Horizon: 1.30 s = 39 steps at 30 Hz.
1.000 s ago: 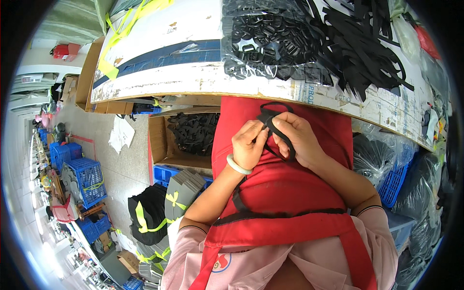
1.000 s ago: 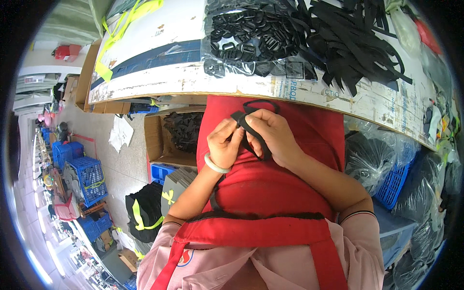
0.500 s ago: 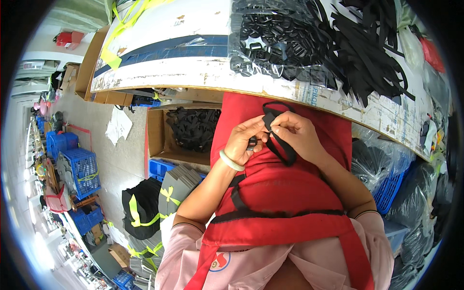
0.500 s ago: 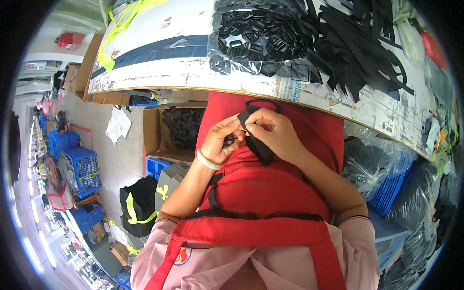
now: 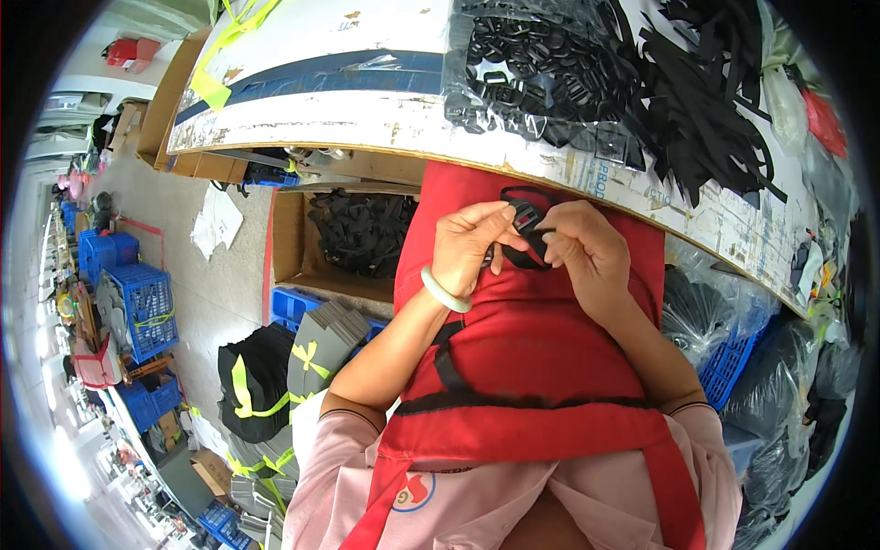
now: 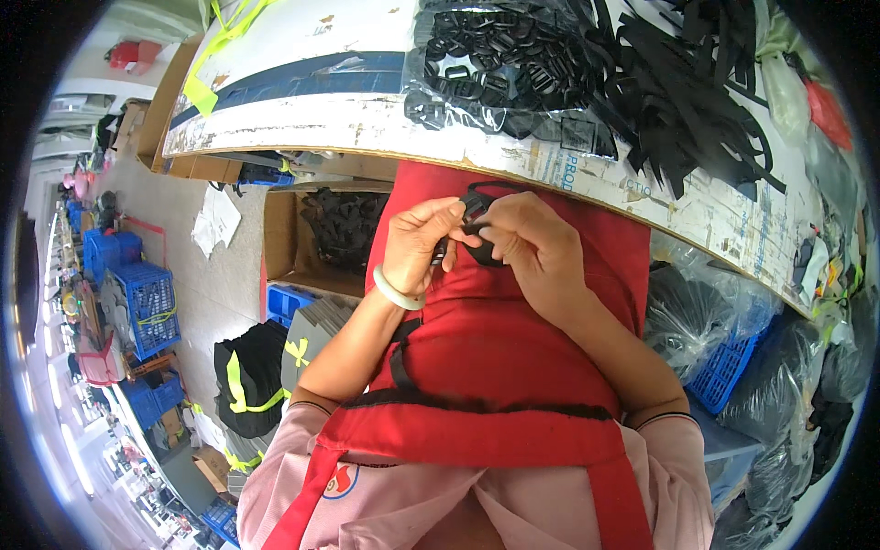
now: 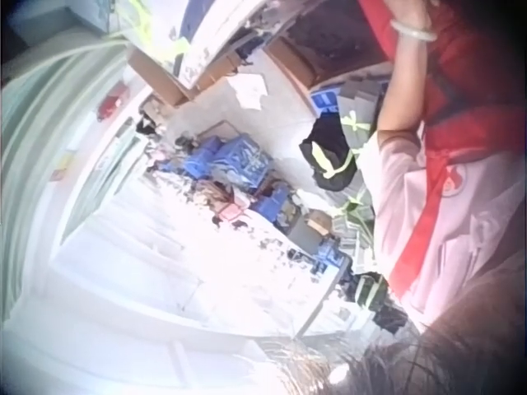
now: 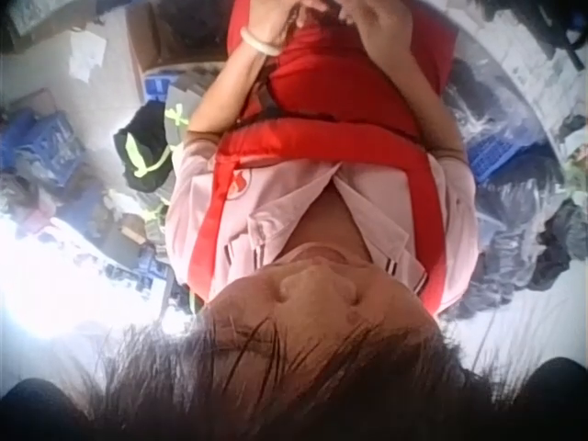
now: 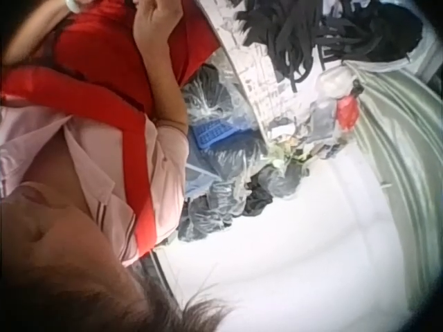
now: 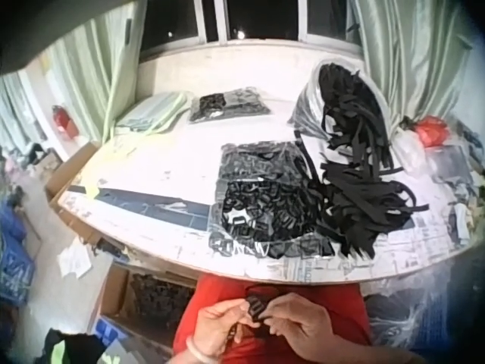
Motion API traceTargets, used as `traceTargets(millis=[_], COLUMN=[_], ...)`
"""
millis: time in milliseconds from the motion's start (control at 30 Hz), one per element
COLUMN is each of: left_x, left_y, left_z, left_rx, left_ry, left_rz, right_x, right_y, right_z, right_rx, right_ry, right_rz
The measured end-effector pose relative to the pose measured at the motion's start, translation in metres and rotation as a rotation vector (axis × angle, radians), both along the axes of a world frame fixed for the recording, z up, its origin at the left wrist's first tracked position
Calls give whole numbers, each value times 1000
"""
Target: The person is assembling plastic buckles onto black nylon straps at a factory workstation.
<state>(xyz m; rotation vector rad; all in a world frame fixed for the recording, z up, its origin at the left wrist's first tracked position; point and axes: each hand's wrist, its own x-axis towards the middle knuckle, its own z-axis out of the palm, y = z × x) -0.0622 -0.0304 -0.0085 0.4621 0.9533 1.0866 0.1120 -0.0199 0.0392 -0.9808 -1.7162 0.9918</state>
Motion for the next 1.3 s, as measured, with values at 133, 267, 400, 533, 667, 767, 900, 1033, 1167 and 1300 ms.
traceTargets(millis=[133,267,400,533,667,767,900,1033,1167,1300], left_x=[5,6,3,9,8,7,11,16,8,-4], left_y=[1,-7,-8,-9,-12,-11,-11,-12,-14,-20], left_z=[1,-1,1,5,8,5,5,9,12,21], left_rx=[150,183,206,199,279,442,482,465,454,532], left_ry=[123,268,320,370,462,551,558,526,536,599], left_rz=[51,-2,-24,-84,-129,-91,-15,-6,-83,-142], right_x=[12,21,24,27,26,22,22,14,17,18], right_y=[5,3,-10,2,2,1,5,-1,0,4], right_z=[-6,-1,16,-2,-13,-17,-19,-27,-31,-33], right_rx=[-503,-724,-697,-776,-895,-915,-955,-842,-940,-1084], right_ry=[-6,-107,-78,-99,-38,44,77,174,322,285], right_rz=[18,119,223,162,156,138,115,30,29,383])
